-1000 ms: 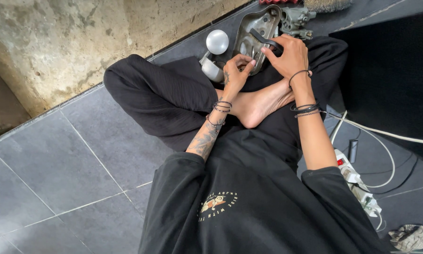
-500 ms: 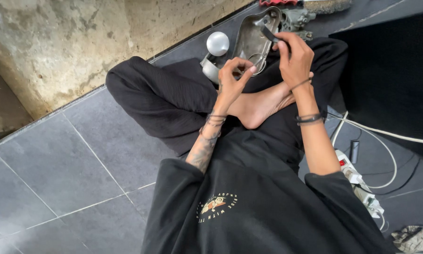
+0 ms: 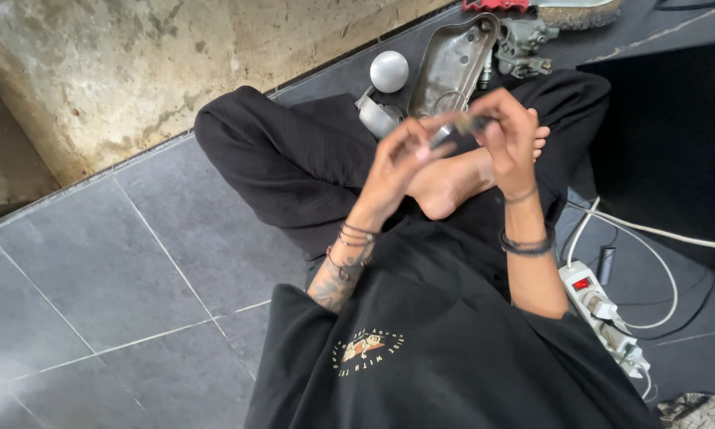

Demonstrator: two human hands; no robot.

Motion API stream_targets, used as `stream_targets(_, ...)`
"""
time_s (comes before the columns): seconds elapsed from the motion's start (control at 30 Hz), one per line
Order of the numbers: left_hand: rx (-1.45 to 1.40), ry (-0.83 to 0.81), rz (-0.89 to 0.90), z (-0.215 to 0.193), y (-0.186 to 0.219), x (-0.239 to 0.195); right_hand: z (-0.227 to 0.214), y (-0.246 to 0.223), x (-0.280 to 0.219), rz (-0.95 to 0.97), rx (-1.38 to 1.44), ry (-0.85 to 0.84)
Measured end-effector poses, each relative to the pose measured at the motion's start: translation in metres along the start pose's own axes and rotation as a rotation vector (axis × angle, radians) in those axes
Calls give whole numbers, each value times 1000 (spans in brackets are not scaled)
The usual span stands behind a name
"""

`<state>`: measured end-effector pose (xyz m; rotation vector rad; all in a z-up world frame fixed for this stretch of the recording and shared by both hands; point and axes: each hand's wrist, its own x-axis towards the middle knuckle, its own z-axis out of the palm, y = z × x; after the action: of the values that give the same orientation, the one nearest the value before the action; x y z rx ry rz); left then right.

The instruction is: Cleaning a motorcycle piston and its grooves using a wire brush

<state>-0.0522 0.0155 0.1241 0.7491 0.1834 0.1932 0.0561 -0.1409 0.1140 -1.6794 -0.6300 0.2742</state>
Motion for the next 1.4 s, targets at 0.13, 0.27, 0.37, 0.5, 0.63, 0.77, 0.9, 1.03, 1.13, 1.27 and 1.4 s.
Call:
stream_targets(0.13,94,-76,80,22,3,-12,-14,-17,-8,-48,11,38)
stream_targets(0.27,228,-153,341,31,9,-8,-29,-39,-17,-213,-55,108)
stream_targets(0.37,343,-130,439,44,34,-10,-10,-86,-18,-322,-42,127)
stream_targets(0.5,437,-147,291,65,76,-29,-3,-108,-9,-399,-116,158)
stream_targets(0.63,448,-172,270,70,86,-34,1,-122,-11,-473,-173,161)
stream_targets(0.77,491,-185,236,71,92,-34,5,-125,2,-535,-173,147)
stream_targets(0.9,348,-280,158,75,102,-36,4,-121,-12,-557,-154,153)
stream_targets(1.03,344,-252,171,79,103,-37,-2,-110,-11,-602,-183,174)
stream_targets(1.13,231,-255,135,82,95,-37,5,-119,-12,-696,-175,184)
stream_targets(1.27,130,-262,113,85,86,-41,-25,-89,-11,-839,-268,74)
stream_targets(1.4,158,-273,108,87,88,-41,-15,-106,-15,-820,-234,151)
